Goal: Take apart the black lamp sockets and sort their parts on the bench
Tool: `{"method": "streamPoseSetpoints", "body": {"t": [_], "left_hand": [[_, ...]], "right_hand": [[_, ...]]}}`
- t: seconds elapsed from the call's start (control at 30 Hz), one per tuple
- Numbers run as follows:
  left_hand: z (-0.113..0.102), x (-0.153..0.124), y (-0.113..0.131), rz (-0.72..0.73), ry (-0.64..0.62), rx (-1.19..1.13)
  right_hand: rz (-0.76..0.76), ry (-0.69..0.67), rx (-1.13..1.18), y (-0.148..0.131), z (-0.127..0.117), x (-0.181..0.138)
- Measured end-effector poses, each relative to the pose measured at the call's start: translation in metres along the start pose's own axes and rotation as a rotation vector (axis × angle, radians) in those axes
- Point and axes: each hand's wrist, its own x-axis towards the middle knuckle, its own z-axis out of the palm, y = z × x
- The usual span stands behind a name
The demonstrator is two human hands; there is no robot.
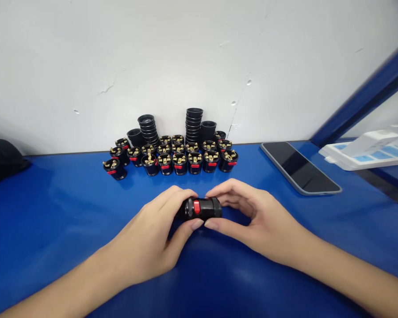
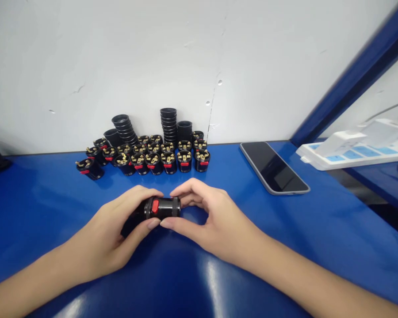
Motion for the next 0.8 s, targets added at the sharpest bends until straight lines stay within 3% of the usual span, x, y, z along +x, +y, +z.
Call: {"method": "streamPoseSetpoints", "body": {"t": [0.43, 0.67, 0.8], "left_hand": [[-0.002, -0.0011, 0.003, 0.079, -0.034, 0.056], [-0.0029, -0.0007, 0.0058, -0.014, -0.068, -0.09], [-0.0009, -0.0005, 0.0028, 0.031, -0.028, -0.023]], "right_hand": [[-0.243, 0.001, -0.299, -0.005, 0.0005, -0.0047], [-0.4, -0.036, -0.428, -0.0017, -0.0001, -0.0057], [-0.392, -0.01, -0.489, -0.0007, -0.0013, -0.0028]]}}
